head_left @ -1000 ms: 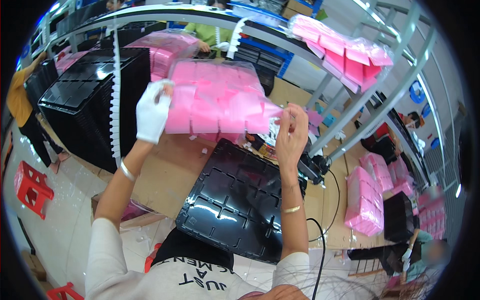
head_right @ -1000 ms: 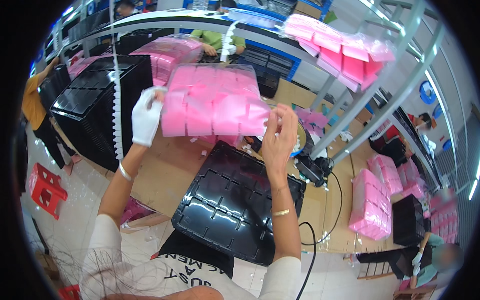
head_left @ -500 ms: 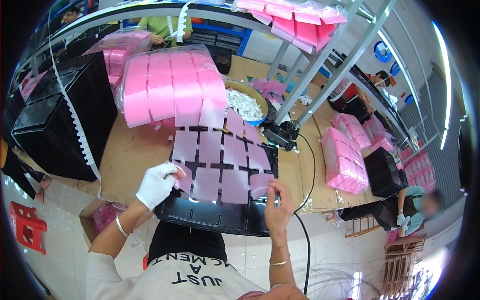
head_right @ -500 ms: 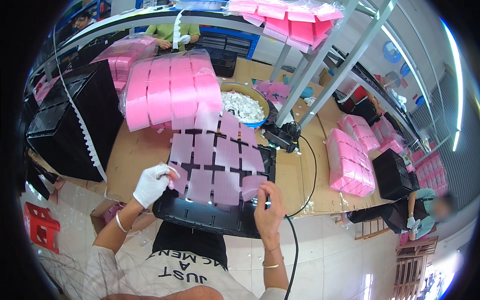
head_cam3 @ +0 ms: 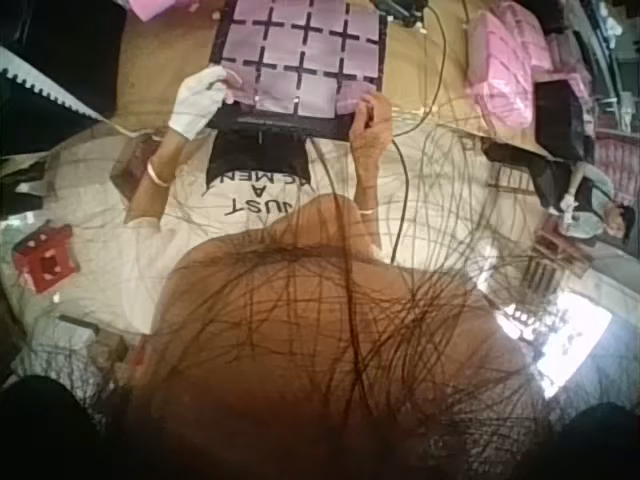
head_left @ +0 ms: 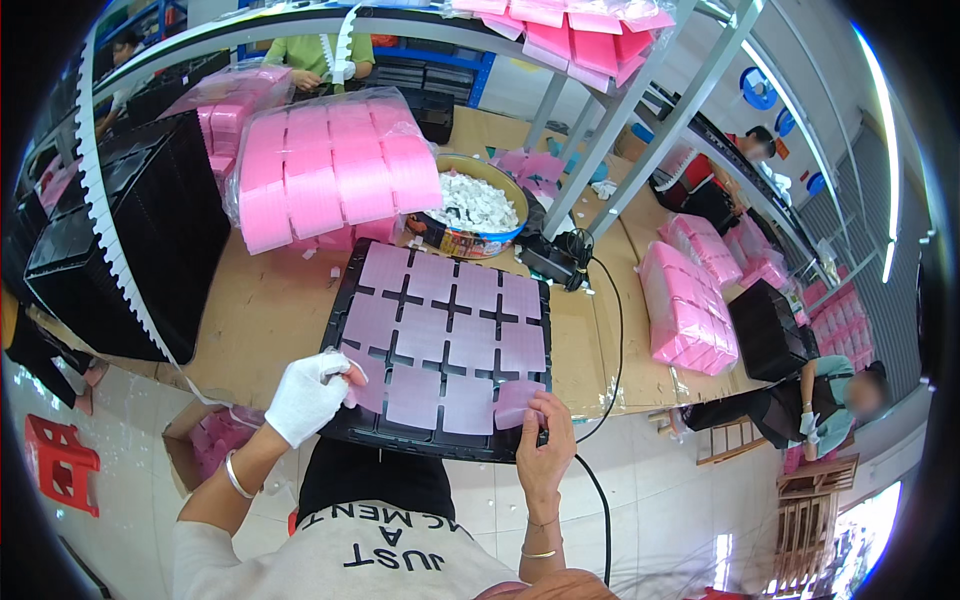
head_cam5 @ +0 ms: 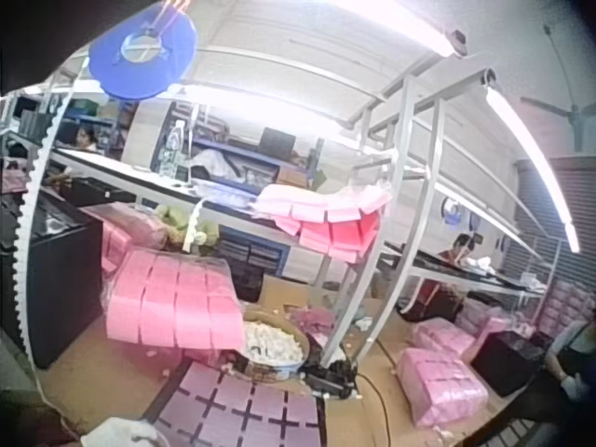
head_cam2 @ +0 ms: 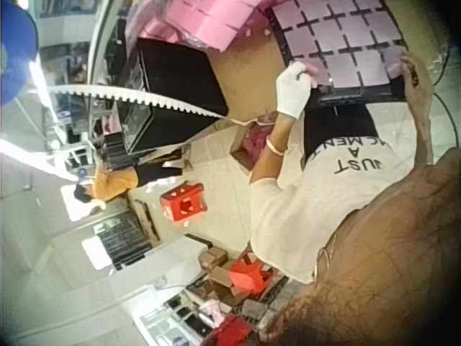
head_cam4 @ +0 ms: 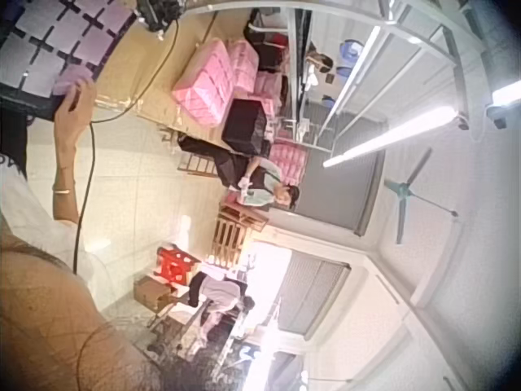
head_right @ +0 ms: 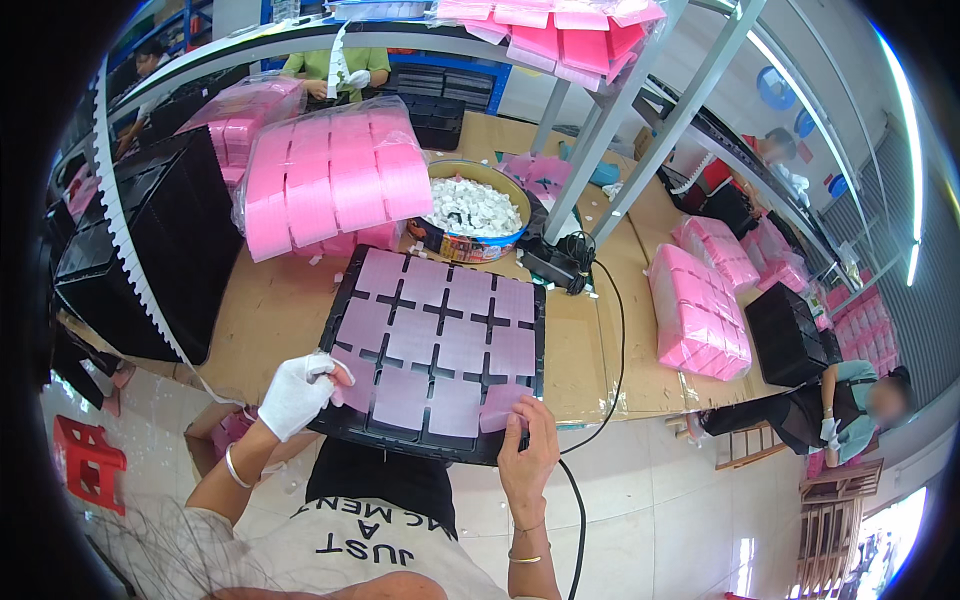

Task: The person places foam inserts into black plastic trays and applies adhesive tabs peeled from a strip onto the trays by hand.

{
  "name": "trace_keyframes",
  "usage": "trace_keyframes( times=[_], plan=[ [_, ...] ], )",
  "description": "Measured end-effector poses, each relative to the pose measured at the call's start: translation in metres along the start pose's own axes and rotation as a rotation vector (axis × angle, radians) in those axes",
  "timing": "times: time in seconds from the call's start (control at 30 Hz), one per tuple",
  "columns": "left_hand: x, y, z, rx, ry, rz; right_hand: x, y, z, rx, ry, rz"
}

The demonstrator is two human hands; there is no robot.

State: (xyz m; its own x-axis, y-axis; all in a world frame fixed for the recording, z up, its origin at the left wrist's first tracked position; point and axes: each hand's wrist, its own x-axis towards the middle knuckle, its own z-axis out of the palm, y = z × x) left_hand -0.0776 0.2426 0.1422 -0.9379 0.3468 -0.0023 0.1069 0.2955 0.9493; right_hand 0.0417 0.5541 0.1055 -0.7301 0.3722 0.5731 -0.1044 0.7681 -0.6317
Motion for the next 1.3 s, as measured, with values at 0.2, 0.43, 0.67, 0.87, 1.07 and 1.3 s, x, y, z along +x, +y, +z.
trace_keyframes(
  times=[0.2, 0.43, 0.67, 0.87, 1.07, 1.3],
  plan=[
    [-0.014, 0.001, -0.006, 0.026, 0.041, -0.057, -0.005, -0.001, -0.003, 0.025, -0.011, -0.003],
    [-0.020, -0.002, -0.004, 0.055, 0.055, -0.047, -0.015, 0.001, -0.008, 0.046, -0.010, 0.089],
    [-0.020, -0.009, 0.004, 0.089, 0.055, -0.042, -0.012, 0.004, -0.007, -0.002, -0.008, 0.008],
    [-0.021, -0.011, 0.009, 0.120, 0.073, -0.002, -0.016, 0.009, -0.009, 0.024, 0.025, 0.034],
    [-0.024, -0.012, -0.002, 0.201, 0.052, 0.004, -0.016, 0.006, -0.010, -0.084, -0.045, -0.029],
    [0.003, 0.027, -0.008, 0.830, 0.220, 0.508, 0.028, -0.004, 0.020, -0.081, -0.165, -0.123]
  ],
)
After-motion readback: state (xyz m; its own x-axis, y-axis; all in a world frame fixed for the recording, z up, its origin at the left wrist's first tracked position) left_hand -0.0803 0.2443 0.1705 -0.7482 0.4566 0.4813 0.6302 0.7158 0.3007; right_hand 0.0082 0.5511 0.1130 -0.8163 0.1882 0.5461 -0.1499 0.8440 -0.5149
